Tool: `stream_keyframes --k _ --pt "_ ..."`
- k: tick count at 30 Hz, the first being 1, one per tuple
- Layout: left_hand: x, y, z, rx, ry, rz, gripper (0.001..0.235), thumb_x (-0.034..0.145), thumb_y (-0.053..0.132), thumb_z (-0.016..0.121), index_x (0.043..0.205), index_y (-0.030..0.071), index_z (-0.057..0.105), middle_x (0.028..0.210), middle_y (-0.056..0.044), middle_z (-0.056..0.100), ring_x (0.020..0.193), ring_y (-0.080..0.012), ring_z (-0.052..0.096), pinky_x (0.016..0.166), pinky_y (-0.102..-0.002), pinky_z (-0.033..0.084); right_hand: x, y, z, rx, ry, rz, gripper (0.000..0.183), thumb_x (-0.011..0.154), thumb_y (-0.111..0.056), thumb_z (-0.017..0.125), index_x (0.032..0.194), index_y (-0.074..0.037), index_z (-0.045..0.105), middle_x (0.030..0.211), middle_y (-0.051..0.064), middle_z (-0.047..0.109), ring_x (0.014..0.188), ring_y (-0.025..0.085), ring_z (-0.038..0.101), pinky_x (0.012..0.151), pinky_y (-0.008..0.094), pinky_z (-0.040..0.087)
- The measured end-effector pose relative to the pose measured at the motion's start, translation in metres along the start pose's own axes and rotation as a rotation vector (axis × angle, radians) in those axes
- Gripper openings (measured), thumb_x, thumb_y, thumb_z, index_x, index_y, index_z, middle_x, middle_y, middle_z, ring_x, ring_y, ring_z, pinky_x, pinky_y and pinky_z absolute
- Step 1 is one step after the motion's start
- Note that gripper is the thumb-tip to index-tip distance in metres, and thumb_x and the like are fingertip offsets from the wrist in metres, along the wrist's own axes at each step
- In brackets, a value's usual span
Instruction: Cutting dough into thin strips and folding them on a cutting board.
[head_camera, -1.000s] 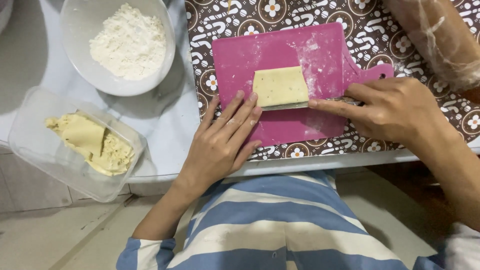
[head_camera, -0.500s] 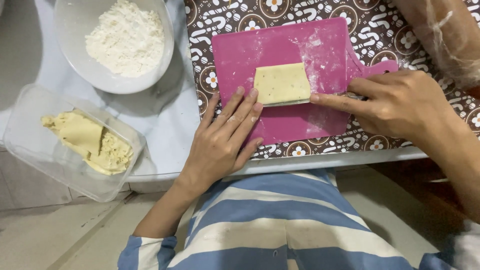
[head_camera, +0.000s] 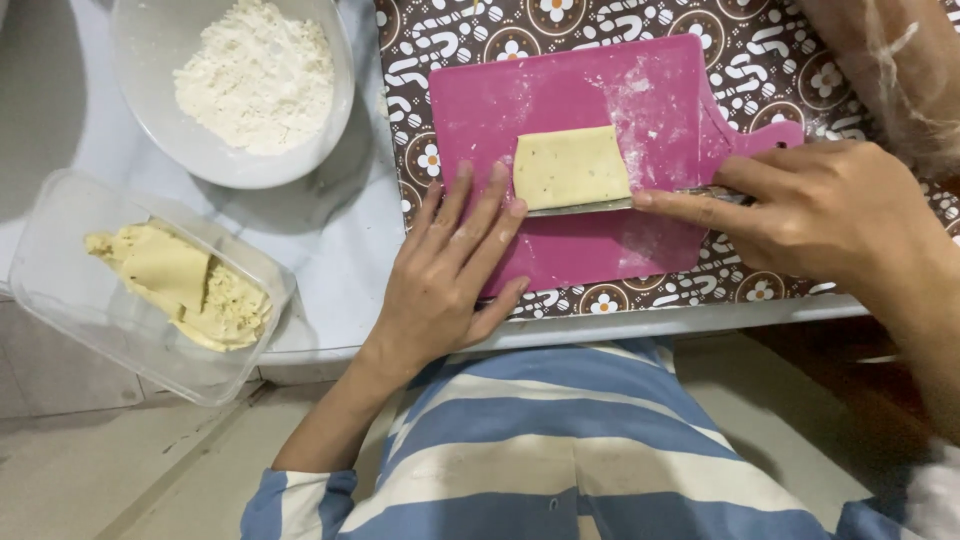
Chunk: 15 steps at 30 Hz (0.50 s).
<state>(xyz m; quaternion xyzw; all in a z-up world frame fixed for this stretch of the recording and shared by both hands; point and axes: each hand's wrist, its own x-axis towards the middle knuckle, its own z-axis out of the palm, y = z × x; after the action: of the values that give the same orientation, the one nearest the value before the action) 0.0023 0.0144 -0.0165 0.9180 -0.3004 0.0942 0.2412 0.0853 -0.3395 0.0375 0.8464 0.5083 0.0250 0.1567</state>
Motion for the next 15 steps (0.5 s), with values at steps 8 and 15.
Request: stream_keyframes --k 8,15 --pt "-0.011 -0.003 0.010 -0.081 0.057 -0.113 0.090 0.113 0.048 0.061 0.167 0.001 0.006 0.172 -0.031 0.012 0.166 -0.0452 0.027 0.135 -0.054 0.040 -0.008 0.003 0.010 -0.007 0.000 -0.013 0.081 0.091 -0.018 0.058 0.160 -0.054 0.038 0.081 -0.007 0.063 0.048 0.013 0.046 0.039 0.027 0.041" --pt "-0.012 -0.004 0.012 -0.111 0.045 -0.131 0.099 0.112 0.050 0.065 0.168 0.003 -0.002 0.175 -0.028 0.006 0.169 -0.0426 0.020 0.137 -0.054 0.040 -0.004 -0.007 0.003 0.112 0.166 -0.060 0.071 0.098 -0.006 0.069 0.156 -0.044 0.051 0.077 -0.005 0.060 0.050 0.015 0.047 0.043 0.028 0.035"
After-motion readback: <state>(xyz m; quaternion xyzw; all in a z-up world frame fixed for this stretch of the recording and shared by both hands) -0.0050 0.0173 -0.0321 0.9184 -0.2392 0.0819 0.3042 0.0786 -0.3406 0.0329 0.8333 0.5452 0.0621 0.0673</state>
